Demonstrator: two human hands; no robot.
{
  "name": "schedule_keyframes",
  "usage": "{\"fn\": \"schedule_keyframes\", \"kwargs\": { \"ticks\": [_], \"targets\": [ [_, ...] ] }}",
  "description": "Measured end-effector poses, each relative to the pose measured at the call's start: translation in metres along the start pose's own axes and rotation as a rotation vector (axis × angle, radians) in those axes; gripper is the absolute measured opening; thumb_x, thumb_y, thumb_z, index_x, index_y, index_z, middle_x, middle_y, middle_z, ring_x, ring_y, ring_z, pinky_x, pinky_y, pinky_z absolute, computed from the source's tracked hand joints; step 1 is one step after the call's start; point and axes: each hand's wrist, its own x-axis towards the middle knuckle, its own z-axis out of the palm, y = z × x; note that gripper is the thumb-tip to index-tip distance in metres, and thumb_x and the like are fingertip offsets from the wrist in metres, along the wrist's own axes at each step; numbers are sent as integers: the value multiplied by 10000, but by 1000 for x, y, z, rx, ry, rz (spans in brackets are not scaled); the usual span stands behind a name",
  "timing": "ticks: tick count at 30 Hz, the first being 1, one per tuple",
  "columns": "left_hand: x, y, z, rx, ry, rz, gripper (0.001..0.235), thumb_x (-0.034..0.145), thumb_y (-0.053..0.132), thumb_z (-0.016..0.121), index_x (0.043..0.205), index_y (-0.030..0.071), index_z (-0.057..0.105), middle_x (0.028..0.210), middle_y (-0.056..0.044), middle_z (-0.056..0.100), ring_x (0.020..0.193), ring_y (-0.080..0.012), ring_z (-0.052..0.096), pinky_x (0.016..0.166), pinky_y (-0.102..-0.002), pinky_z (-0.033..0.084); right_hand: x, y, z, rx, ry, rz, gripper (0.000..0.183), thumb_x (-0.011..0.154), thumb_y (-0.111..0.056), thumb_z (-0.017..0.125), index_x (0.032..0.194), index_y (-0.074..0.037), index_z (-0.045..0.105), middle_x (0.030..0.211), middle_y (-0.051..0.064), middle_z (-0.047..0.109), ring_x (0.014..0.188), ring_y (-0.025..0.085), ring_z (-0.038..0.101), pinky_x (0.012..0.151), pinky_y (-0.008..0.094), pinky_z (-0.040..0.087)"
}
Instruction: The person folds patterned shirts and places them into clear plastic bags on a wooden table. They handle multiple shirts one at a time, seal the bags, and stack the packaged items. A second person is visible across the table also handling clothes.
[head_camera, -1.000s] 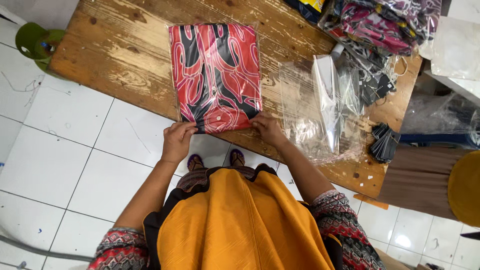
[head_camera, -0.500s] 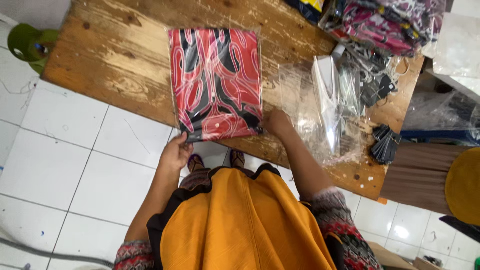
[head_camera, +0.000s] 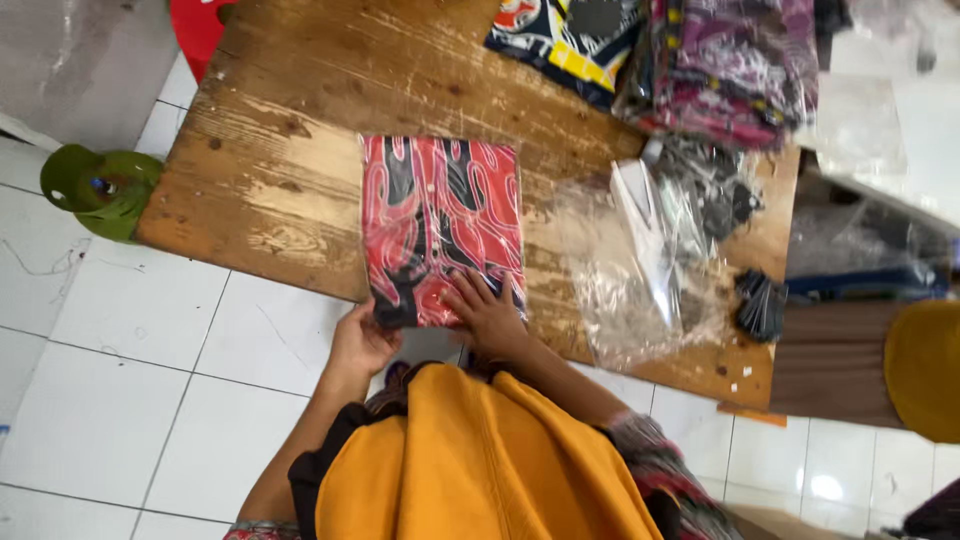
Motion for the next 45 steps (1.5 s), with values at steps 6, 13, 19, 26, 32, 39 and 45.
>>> {"fn": "schedule_keyframes", "kwargs": {
  "ticks": [6,13,19,26,32,39,45],
  "targets": [
    [-81,91,96,308,-495,580,551,994,518,567,1271,44,622,1082,-184,742,1053,-336,702,947,-459,548,6,27,-78,1431,40,-13,657,926,-167,633,1561,-128,469,1547,96,497,1159,190,518,988,382,435],
    [-50,116,187,670,-362,838,721,917,45,689,1526,156,319,1357,-59,607,1171,-186,625,1016,-360,500,42,169,-183,1554,181,219,441,1026,-408,522,1290,-78,650,1226,26,728,1124,141,681,1009,320,528],
    [-5,88,184,880,88,761,596,982,258,710,1487,0,524,1316,-140,681,1132,-258,649,976,-424,521,142,232,-108,1080,41,586,554,988,-457,556,1380,-66,555,1339,132,614,1221,292,561,1048,481,433],
    [4,72,198,2054,619,1127,754,879,499,677,1484,134,415,1527,-263,403,1382,-478,351,1082,-625,313,170,195,-35,35,372,39,759,925,-543,573,1520,-104,402,1588,232,364,1473,440,300,1151,671,220],
    [8,92,201,2227,419,1216,716,927,457,665,1564,217,443,1627,-195,404,1540,-418,276,1120,-713,262,182,189,-34,118,171,77,681,1037,-496,514,1613,-164,364,1682,160,174,1562,372,140,1170,715,55],
    [41,145,174,1301,415,967,732,916,183,798,1547,68,446,966,-167,588,843,-235,550,822,-386,505,170,200,-15,455,634,335,666,965,-164,692,1558,-62,408,1577,218,393,1472,398,375,1221,509,346],
    [78,175,171,856,117,452,471,867,108,772,1303,42,605,1147,-37,702,1008,-149,657,866,-321,554,182,206,-27,991,702,573,197,865,-31,655,1051,-41,718,890,159,695,817,396,639,727,465,531]
  ]
}}
